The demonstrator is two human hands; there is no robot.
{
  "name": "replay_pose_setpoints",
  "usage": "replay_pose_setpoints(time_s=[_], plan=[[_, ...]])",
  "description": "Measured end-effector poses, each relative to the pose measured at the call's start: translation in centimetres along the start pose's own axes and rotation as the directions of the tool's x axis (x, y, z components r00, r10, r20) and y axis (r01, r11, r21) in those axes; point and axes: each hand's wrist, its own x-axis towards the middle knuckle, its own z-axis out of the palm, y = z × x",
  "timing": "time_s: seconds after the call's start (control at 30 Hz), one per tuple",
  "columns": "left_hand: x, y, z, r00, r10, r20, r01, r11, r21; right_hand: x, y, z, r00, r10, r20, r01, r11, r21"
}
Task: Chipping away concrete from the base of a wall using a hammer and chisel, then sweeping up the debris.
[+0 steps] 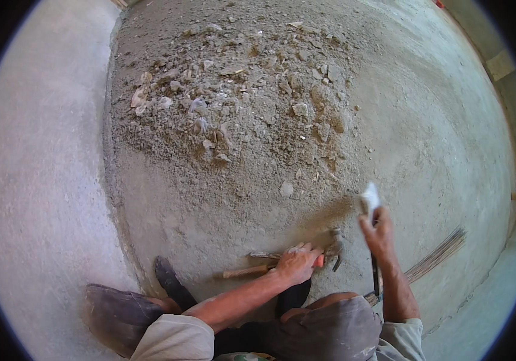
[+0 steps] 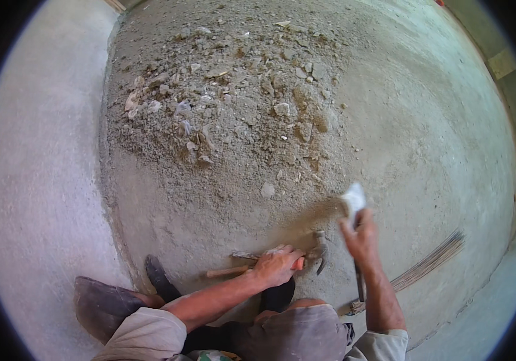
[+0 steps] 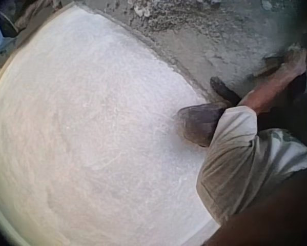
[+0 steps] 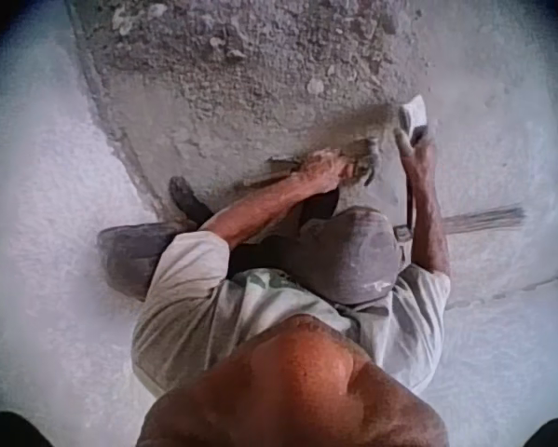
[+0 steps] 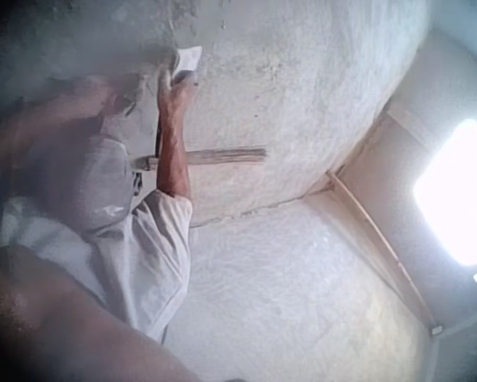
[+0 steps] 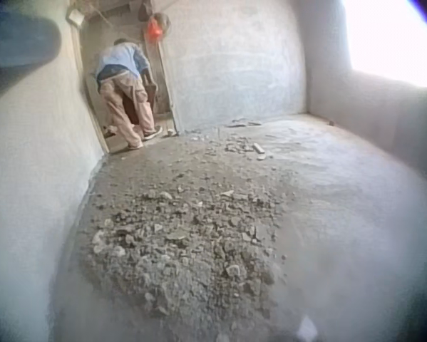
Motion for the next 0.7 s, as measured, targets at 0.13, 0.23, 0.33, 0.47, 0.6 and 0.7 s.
replay_pose_setpoints(time_s=[0.13, 0.23, 0.33, 0.47, 0.6, 0.7], plan=[[-1.6, -2.4, 1.5, 0.976, 0.086, -0.201, -0.074, 0.995, 0.068, -3.0, -13.5, 1.4, 0.815, -0.176, 0.553, 0.214, 0.977, -0.005], [-0.4, -0.8, -0.3, 0.878, -0.276, 0.392, 0.293, 0.956, 0.017, -3.6, -9.4, 5.0, 0.693, -0.319, 0.646, 0.513, 0.849, -0.131], [-2.9, -2.6, 2.5, 0.995, -0.08, -0.062, 0.068, 0.983, -0.168, -5.1, -9.1, 7.7, 0.591, -0.436, 0.678, 0.628, 0.777, -0.048], [-6.2, -4.1, 7.0, 0.89, 0.158, -0.428, -0.233, 0.964, -0.129, -5.6, -12.8, 9.5, 0.372, -0.624, 0.687, 0.722, 0.66, 0.209], [-3.7, 0.9, -1.0, 0.982, -0.153, 0.107, 0.15, 0.988, 0.039, -0.8, -13.2, 9.5, 0.397, -0.086, 0.914, 0.686, 0.689, -0.233], [-3.3, -2.4, 1.4, 0.964, 0.142, -0.226, -0.113, 0.984, 0.138, 0.8, -10.8, 10.4, 0.679, -0.009, 0.734, 0.455, 0.79, -0.411]])
